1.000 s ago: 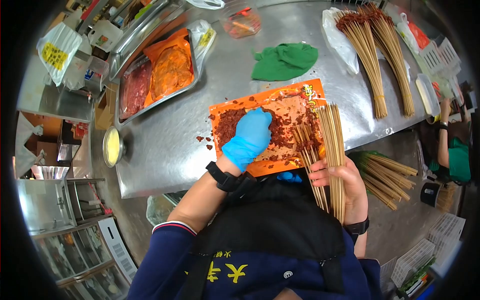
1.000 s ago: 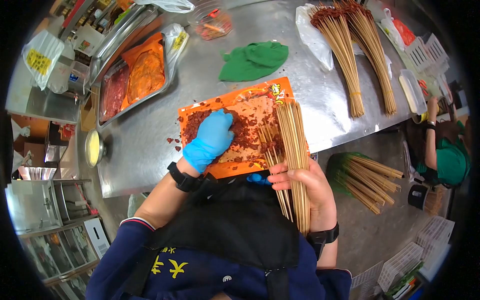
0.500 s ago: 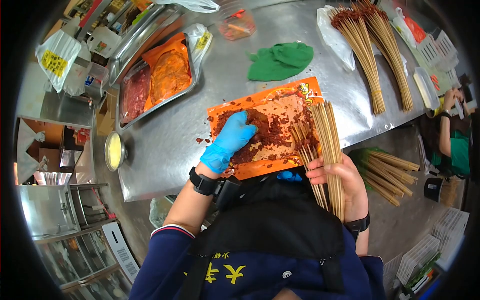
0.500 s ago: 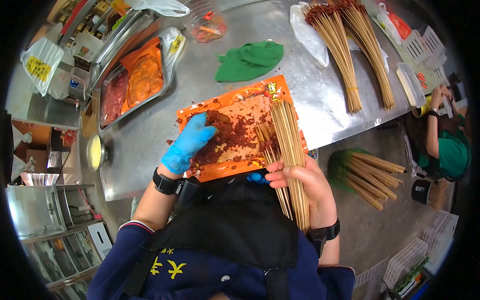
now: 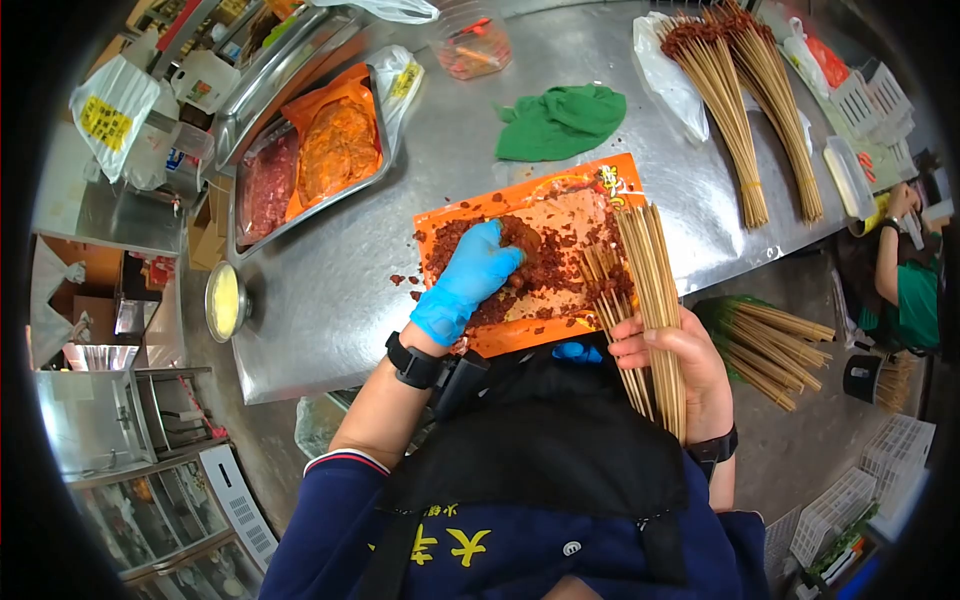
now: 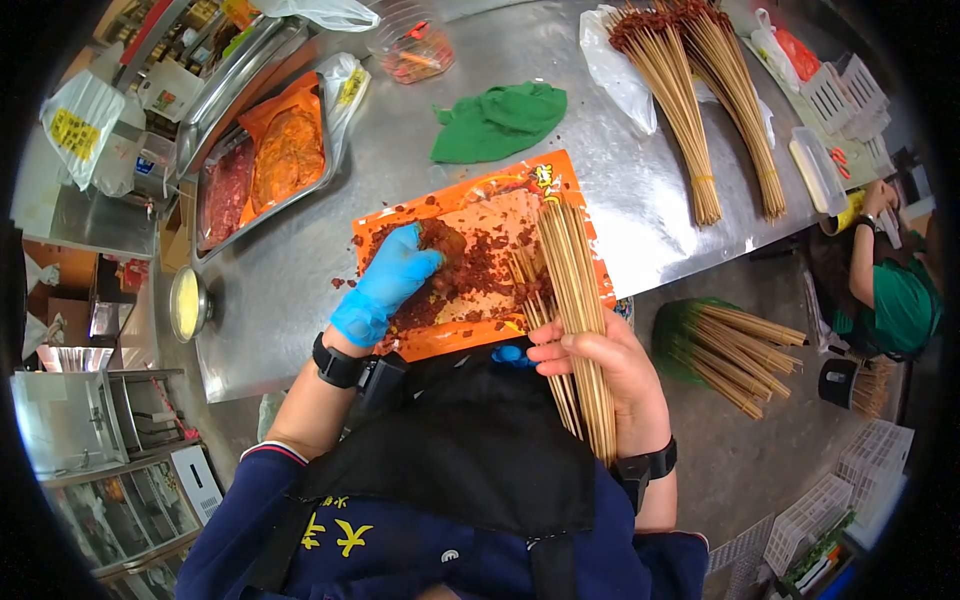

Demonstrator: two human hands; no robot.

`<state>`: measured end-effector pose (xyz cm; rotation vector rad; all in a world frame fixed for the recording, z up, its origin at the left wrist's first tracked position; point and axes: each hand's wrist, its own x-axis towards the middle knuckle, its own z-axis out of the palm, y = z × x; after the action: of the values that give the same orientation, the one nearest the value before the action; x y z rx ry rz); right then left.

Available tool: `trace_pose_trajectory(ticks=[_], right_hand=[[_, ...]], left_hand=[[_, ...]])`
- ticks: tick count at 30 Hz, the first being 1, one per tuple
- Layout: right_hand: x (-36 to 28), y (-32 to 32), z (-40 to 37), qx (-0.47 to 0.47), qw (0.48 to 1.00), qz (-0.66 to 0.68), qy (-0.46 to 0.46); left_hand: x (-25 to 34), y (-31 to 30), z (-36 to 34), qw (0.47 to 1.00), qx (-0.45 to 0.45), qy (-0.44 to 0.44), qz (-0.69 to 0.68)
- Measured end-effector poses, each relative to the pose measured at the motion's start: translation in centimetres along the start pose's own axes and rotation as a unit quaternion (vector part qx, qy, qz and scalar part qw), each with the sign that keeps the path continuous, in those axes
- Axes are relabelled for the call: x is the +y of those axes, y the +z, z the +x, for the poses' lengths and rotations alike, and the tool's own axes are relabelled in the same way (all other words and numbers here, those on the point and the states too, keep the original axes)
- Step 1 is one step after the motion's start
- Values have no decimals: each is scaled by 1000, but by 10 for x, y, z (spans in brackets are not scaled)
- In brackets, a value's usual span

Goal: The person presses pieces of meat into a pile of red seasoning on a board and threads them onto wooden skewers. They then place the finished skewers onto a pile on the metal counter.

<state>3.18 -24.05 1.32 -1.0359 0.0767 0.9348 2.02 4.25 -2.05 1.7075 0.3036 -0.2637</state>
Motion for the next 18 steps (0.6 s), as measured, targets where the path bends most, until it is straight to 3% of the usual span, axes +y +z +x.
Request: trace_pose_trajectory(ticks=[1,3,4,6,10,12,16,18], right_hand=[[0,1,0,0,1000,-2,0],[0,2,0,-1,1000,-3,1],[1,2,1,-6,1000,-5,1],[1,0,1,-10,1000,-5,0],[2,-1,2,-17,1000,-9,1],[1,0,2,-16,1000,-8,0],[1,1,1,-7,1000,-9,1],[1,1,1,-7,1000,-11,3]], left_hand=[[-3,-1,1,1000,0,-1,0],[-13,-3,5,990,19,29,133],[-22,-3,6,990,18,28,134],[-26,-1,6,998,59,13,-10],[-10,-5,0,994,14,0,106],[-8,-1,0,925,69,116,354],[7,19,-15,880,12,135,454],[8,30,-25,829,12,202,521]])
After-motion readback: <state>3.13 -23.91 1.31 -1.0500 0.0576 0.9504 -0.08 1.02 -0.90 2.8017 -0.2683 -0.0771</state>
